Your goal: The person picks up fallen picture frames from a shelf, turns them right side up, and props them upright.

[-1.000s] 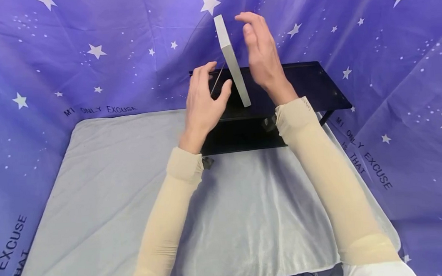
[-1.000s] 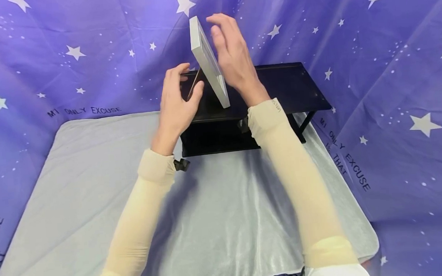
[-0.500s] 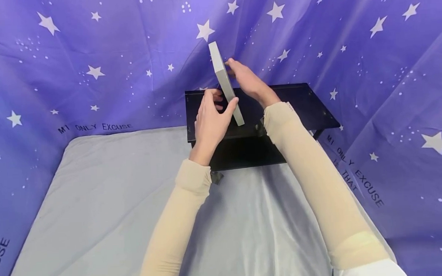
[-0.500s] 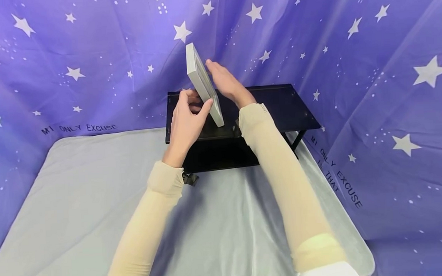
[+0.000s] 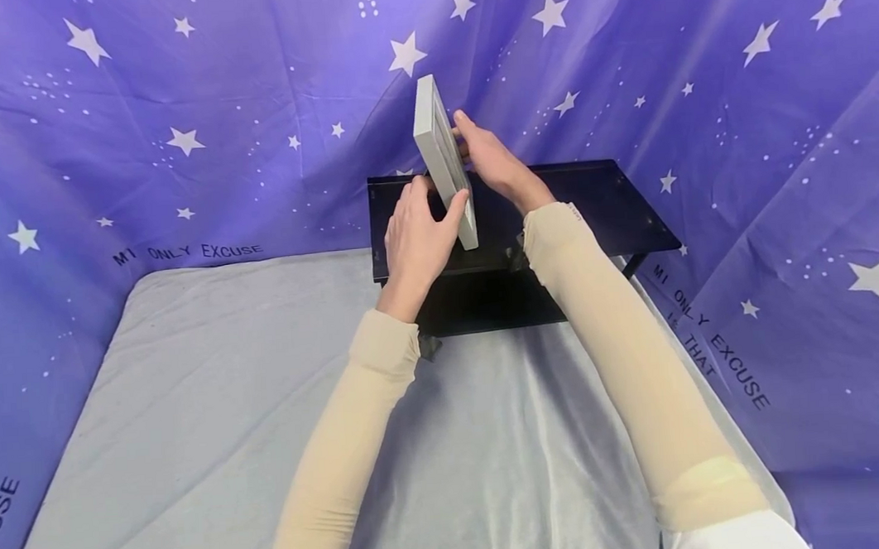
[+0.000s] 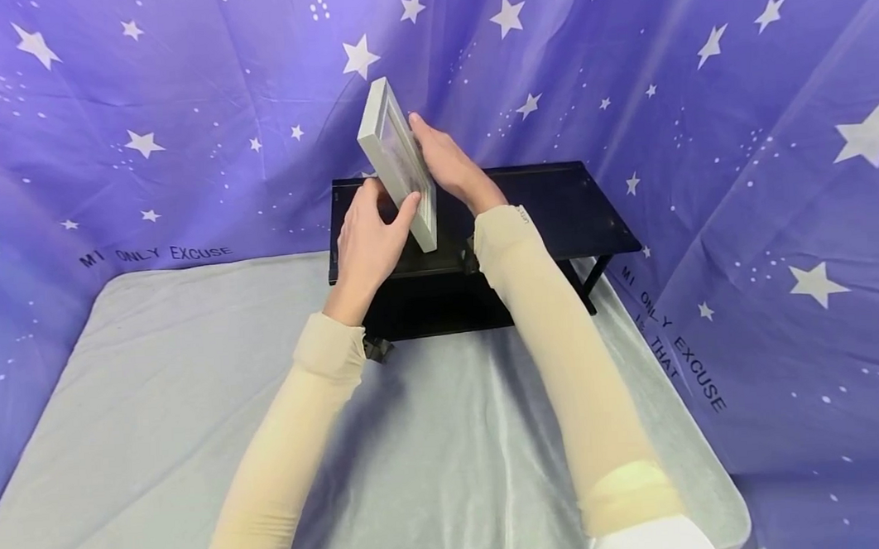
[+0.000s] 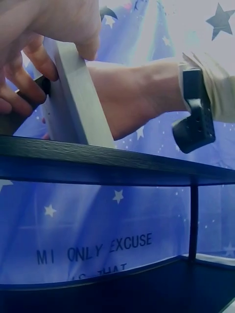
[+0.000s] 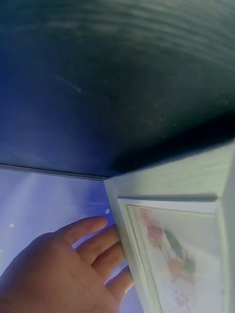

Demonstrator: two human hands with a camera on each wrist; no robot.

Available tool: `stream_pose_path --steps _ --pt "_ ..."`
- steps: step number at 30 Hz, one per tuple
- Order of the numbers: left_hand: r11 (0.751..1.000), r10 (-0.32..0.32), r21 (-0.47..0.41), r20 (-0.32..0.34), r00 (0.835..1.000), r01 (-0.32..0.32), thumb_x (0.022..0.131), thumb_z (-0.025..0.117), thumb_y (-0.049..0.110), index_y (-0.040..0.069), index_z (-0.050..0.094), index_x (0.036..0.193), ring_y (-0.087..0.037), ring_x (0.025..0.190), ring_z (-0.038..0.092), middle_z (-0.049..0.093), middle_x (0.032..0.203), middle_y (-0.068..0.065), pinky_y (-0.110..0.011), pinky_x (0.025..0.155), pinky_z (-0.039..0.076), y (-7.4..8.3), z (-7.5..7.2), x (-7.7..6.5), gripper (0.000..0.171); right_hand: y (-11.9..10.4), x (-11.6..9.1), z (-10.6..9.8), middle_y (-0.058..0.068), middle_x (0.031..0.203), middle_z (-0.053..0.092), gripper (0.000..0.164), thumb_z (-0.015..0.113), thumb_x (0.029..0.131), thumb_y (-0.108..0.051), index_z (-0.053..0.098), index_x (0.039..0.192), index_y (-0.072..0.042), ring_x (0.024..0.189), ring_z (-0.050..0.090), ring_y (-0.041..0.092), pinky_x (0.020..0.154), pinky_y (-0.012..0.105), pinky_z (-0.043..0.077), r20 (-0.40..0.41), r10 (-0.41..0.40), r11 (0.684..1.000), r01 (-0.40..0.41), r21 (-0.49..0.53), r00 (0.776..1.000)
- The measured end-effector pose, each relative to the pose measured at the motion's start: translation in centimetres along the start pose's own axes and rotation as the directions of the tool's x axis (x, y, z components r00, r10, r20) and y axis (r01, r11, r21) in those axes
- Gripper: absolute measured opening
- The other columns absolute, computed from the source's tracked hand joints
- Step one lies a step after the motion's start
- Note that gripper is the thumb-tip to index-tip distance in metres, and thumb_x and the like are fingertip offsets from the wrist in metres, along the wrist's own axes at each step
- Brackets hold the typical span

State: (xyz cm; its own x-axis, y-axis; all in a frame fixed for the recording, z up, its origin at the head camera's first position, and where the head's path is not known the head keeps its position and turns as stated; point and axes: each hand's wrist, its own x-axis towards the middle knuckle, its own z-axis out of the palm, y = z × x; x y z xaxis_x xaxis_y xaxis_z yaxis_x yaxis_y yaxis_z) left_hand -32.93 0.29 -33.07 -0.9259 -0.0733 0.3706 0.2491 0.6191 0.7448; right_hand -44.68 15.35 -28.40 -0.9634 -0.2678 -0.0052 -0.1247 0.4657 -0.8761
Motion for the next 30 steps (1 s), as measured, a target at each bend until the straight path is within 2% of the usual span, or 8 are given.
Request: stream_pose_path --steps 7,11,15,21,26,30 --pt "0.998 0.037 0.041 0.038 0.999 -0.038 0.111 0.054 0.053 0.012 0.059 0.132 -0.031 0.119 0.065 0.064 0.131 -0.008 -0.051 0.098 0.053 -0.1 -0.5 0.5 0.046 0.6 -0.4 -0.6 0.013 0.129 0.067 0.072 0.021 0.114 -0.059 0.056 0.152 -0.009 0.124 0.063 0.028 0.118 0.046 0.043 -0.078 -0.01 1.0 0.011 0.012 0.997" --pt "0.998 0.033 0.057 0.051 0.998 -0.036 0.114 0.046 0.048 0.009 0.057 0.132 -0.032 0.125 0.062 0.064 0.134 -0.009 -0.052 0.101 0.051 0.1 -0.8 0.9 0.044 1.4 -0.8 -1.1 0.009 0.121 0.067 0.059 0.026 0.117 -0.044 0.061 0.148 -0.007 0.115 0.064 0.023 0.11 0.041 0.048 -0.134 -0.054 0.998 0.058 0.026 0.99" --pt "0.998 0.032 0.047 0.076 0.997 -0.035 0.115 0.045 0.046 0.01 0.056 0.131 -0.033 0.12 0.064 0.065 0.13 -0.01 -0.053 0.097 0.053 0.3 -1.5 1.3 0.041 2.0 -1.3 -1.3 0.007 0.118 0.067 0.049 0.032 0.114 -0.026 0.064 0.145 -0.005 0.107 0.064 0.019 0.104 0.039 0.051 -0.211 -0.108 0.992 0.119 0.039 0.971" --pt "1.0 0.017 -0.014 0.146 0.989 -0.015 0.116 0.041 0.047 0.013 0.053 0.133 -0.029 0.116 0.066 0.067 0.125 -0.009 -0.052 0.093 0.052 0.3 -2.6 2.1 0.039 2.7 -2.7 -1.6 0.008 0.119 0.068 0.044 0.037 0.108 -0.013 0.066 0.14 -0.003 0.101 0.064 0.019 0.104 0.043 0.051 -0.285 -0.14 0.98 0.173 0.095 0.948" --pt "0.991 -0.002 -0.134 0.193 0.981 0.028 0.117 0.037 0.043 0.015 0.046 0.148 -0.025 0.129 0.065 0.066 0.141 -0.01 -0.048 0.109 0.051 -0.5 -3.3 2.9 0.042 3.3 -4.0 -1.5 0.013 0.127 0.067 0.039 0.043 0.112 -0.016 0.065 0.142 -0.003 0.104 0.066 0.017 0.107 0.043 0.052 -0.317 -0.184 0.975 0.213 0.06 0.93" --pt "0.974 -0.026 -0.213 0.232 0.972 0.077 0.118 0.032 0.039 0.016 0.031 0.165 -0.023 0.14 0.059 0.059 0.154 -0.011 -0.042 0.121 0.044 -1.1 -3.9 3.6 0.052 3.7 -5.1 -1.3 0.015 0.125 0.07 0.036 0.051 0.113 -0.019 0.065 0.142 -0.003 0.099 0.066 0.013 0.107 0.048 0.053 -0.335 -0.219 0.969 0.245 0.038 0.916"
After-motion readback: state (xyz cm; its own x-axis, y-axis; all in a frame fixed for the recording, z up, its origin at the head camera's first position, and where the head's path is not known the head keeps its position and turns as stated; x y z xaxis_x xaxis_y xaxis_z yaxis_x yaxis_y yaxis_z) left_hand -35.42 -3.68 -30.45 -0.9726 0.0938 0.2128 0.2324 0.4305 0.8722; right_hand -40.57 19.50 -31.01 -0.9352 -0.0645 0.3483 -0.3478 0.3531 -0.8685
